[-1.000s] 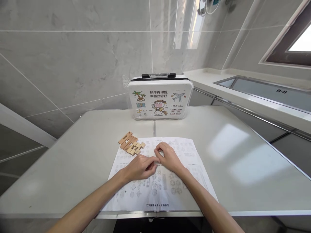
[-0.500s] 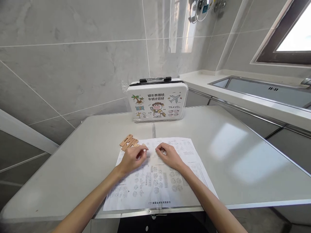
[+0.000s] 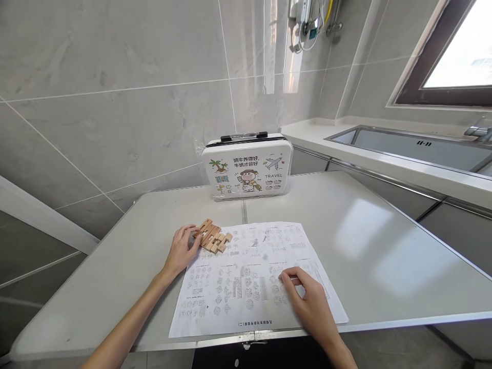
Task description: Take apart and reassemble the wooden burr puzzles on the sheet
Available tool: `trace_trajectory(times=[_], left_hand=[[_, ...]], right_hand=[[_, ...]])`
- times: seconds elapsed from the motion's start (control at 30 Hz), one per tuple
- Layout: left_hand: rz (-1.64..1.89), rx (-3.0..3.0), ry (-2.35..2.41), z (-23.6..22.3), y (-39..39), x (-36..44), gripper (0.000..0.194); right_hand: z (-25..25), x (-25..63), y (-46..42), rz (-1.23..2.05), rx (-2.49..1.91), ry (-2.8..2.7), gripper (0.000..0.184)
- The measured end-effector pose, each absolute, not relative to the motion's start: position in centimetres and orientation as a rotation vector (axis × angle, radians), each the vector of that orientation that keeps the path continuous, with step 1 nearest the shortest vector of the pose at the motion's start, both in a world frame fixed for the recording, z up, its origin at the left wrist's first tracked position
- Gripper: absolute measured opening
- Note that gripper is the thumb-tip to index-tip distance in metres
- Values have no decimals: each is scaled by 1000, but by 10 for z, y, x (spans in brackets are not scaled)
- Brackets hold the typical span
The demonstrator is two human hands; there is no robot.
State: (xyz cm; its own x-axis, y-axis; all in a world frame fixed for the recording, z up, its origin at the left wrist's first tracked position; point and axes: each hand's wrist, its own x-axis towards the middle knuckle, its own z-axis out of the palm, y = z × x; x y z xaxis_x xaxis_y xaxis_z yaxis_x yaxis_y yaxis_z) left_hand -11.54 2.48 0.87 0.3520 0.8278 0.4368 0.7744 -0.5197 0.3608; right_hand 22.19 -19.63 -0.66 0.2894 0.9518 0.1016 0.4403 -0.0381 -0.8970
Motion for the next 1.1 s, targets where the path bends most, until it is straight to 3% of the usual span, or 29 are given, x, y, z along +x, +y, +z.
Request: trace_trajectory(times=[1.1], left_hand=[[715, 2662, 1234, 0, 17, -119, 38]], right_hand=[[-11, 218, -201, 685, -1618, -1254, 39]])
